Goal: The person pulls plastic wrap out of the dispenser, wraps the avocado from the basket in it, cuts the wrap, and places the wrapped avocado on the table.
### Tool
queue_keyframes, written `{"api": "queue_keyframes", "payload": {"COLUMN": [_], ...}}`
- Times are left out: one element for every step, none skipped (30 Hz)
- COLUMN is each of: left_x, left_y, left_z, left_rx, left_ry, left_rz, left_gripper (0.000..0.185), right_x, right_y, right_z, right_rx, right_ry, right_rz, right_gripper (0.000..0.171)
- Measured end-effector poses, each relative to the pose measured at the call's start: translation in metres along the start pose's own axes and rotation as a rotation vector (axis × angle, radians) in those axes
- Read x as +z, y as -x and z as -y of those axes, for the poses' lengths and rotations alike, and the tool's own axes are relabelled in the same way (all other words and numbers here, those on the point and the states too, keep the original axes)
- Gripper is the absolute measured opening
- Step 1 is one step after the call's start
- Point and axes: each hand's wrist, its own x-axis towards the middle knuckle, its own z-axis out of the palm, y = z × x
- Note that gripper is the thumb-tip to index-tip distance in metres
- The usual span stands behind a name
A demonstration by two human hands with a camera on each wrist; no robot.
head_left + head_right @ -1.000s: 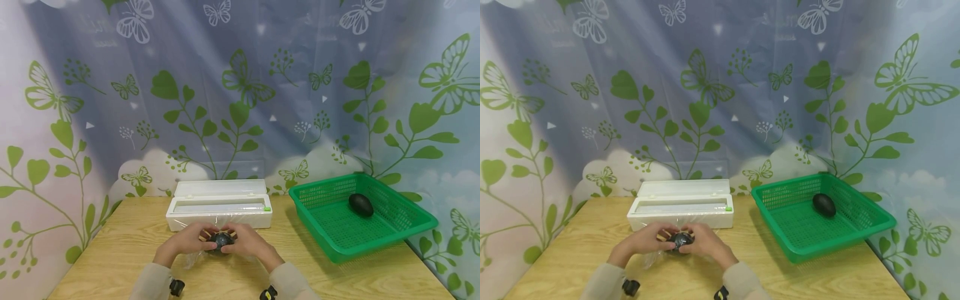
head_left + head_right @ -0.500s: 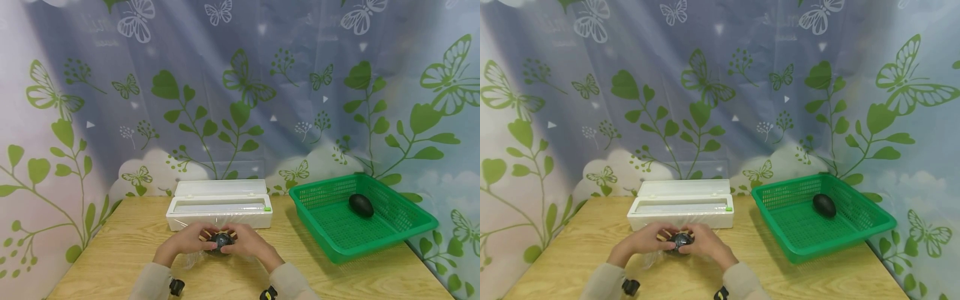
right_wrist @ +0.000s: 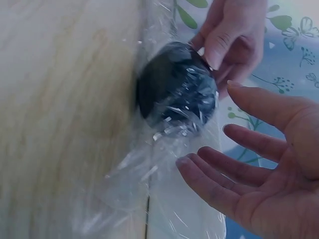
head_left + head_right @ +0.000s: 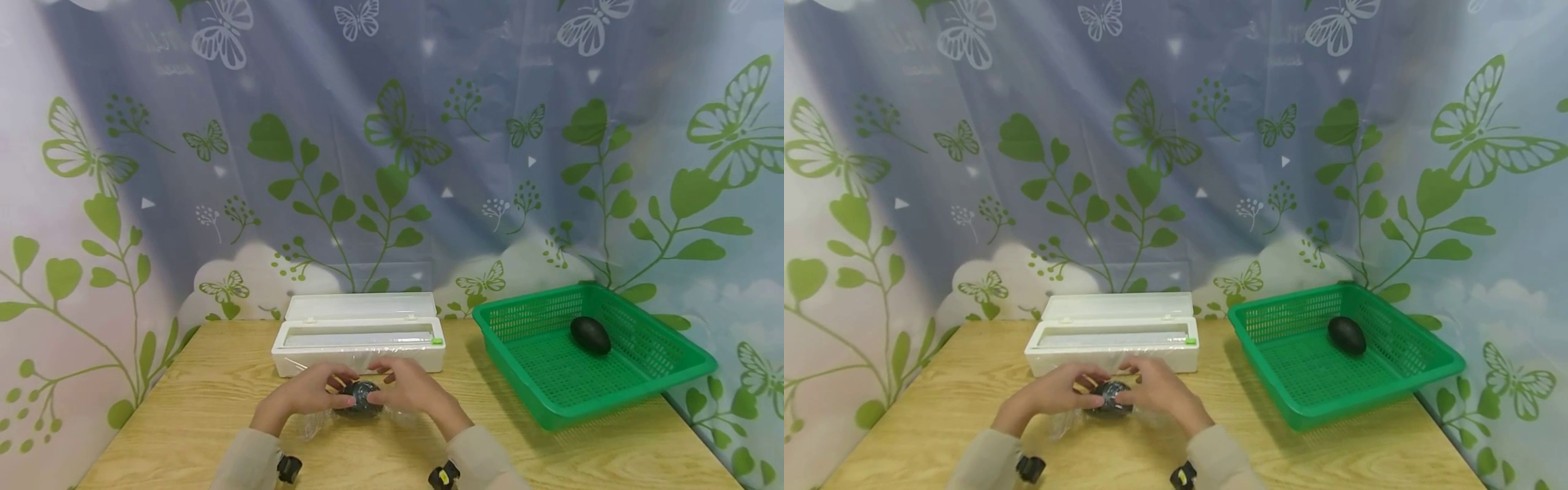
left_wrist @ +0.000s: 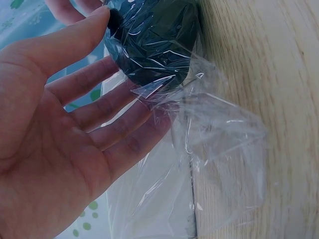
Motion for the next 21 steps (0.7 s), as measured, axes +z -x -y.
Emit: {"api": "queue_keyframes", "payload": {"left_x": [0.0,0.0,0.0,0.0,0.0,0.0,0.0,0.0,0.0,0.0,-0.001,-0.001,-0.001,-0.001,-0.001,-0.001,-0.001,-0.001,-0.001,-0.001,-0.001], "left_y": [0.0,0.0,0.0,0.0,0.0,0.0,0.0,0.0,0.001,0.001,0.001,0.001,0.001,0.001,0.001,0.001,0.001,0.001,0.0,0.0,0.0], "left_z": [0.0,-0.001,-0.001,-0.002,-0.002,-0.002,-0.002,-0.003,-0.003,-0.004,-0.004,-0.005,-0.005,-0.006,-0.006,-0.006,-0.006,-0.006,-0.006,-0.006,-0.005], "left_rx": [-0.002,-0.004,-0.006,-0.008,-0.011,-0.013,-0.016,-0.018,-0.02,-0.022,-0.024,-0.024,-0.024,-0.022,-0.019,-0.009,-0.006,0.0,0.003,0.007,0.007], "left_ry": [0.002,0.004,0.006,0.008,0.01,0.011,0.014,0.017,0.019,0.021,0.023,0.023,0.024,0.023,0.021,0.016,0.015,0.012,0.012,0.009,0.009], "left_rz": [0.001,0.002,0.004,0.004,0.006,0.007,0.008,0.008,0.008,0.007,0.007,0.006,0.006,0.006,0.006,0.007,0.007,0.008,0.008,0.008,0.008], "left_gripper": [0.045,0.044,0.044,0.044,0.044,0.044,0.044,0.044,0.044,0.044,0.044,0.044,0.044,0.044,0.044,0.044,0.045,0.045,0.045,0.045,0.046], "right_x": [-0.002,-0.004,-0.005,-0.006,-0.007,-0.008,-0.008,-0.008,-0.008,-0.008,-0.008,-0.008,-0.008,-0.008,-0.007,-0.007,-0.007,-0.008,-0.009,-0.011,-0.012], "right_y": [0.0,0.001,0.001,0.001,0.001,0.001,0.001,0.001,0.001,0.001,0.0,0.0,0.0,0.0,0.0,0.0,0.0,0.001,0.001,0.001,0.001], "right_z": [0.0,0.0,0.0,0.0,-0.001,-0.001,-0.001,-0.002,-0.002,-0.002,-0.002,-0.002,-0.002,-0.002,-0.002,-0.003,-0.003,-0.003,-0.003,-0.003,-0.004], "right_rx": [0.001,0.001,0.001,0.006,0.009,0.009,0.01,0.014,0.014,0.015,0.016,0.015,0.015,0.014,0.015,0.015,0.018,0.021,0.02,0.02,0.015], "right_ry": [-0.005,-0.01,-0.013,-0.017,-0.016,-0.021,-0.022,-0.02,-0.018,-0.015,-0.012,-0.008,-0.006,-0.005,-0.006,-0.005,-0.006,-0.005,-0.006,-0.003,-0.005], "right_rz": [-0.004,-0.007,-0.01,-0.011,-0.013,-0.014,-0.015,-0.016,-0.017,-0.017,-0.018,-0.019,-0.019,-0.019,-0.018,-0.018,-0.018,-0.019,-0.023,-0.033,-0.046], "right_gripper": [0.048,0.048,0.048,0.049,0.049,0.049,0.049,0.049,0.049,0.049,0.049,0.049,0.049,0.049,0.049,0.049,0.049,0.049,0.05,0.049,0.049]}}
